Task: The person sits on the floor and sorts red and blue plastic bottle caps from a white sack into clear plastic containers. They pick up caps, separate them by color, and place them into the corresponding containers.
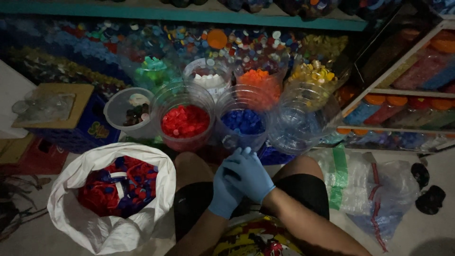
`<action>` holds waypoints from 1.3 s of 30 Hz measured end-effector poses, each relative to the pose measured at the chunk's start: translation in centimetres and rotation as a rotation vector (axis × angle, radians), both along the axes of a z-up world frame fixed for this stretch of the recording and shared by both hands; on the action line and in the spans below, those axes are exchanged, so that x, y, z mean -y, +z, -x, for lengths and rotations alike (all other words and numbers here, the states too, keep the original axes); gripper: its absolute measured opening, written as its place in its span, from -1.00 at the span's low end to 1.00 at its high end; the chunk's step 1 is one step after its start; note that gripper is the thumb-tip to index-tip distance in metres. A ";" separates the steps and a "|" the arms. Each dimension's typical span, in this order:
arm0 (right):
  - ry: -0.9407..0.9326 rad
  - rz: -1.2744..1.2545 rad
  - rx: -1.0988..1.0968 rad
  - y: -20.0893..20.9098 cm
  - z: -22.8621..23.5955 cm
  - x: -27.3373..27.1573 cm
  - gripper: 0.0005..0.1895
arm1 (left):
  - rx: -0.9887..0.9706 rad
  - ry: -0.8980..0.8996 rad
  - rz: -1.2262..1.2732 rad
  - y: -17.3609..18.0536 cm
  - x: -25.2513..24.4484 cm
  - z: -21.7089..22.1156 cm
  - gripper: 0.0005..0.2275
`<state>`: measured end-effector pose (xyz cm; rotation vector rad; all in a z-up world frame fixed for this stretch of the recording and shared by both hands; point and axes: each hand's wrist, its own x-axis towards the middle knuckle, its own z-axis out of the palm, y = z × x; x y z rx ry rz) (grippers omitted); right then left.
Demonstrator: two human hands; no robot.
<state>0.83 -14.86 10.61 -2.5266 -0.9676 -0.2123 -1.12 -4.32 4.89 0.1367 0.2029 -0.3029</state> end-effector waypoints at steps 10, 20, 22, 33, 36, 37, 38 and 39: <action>-0.066 -0.122 0.097 -4.0 -5.2 2.3 -0.54 | -0.433 -0.162 -0.004 4.1 -2.4 -1.4 -0.51; -0.360 -0.128 0.181 -5.6 -19.8 5.3 -0.54 | -0.117 0.053 -0.086 1.4 -0.9 -0.2 -0.43; -0.415 -0.091 0.170 -6.0 -21.3 5.4 -0.56 | -0.102 0.059 -0.109 1.5 -1.1 -0.1 -0.43; -0.445 -0.241 0.100 -6.5 -18.8 6.5 -0.66 | -0.126 0.083 -0.165 2.9 -2.0 0.4 -0.46; -0.337 -0.356 0.052 -3.8 -13.6 4.8 -0.69 | -0.135 0.099 -0.195 2.3 -2.5 0.2 -0.48; -0.324 -0.352 0.054 -3.9 -11.9 4.6 -0.69 | -0.133 0.111 -0.189 1.9 -2.8 0.0 -0.48; -0.306 -0.378 0.053 -4.0 -10.3 4.1 -0.69 | -0.136 0.141 -0.191 1.6 -3.3 -0.2 -0.47; -0.288 -0.403 0.052 -4.2 -8.7 3.6 -0.69 | -0.139 0.171 -0.193 1.2 -3.9 -0.3 -0.47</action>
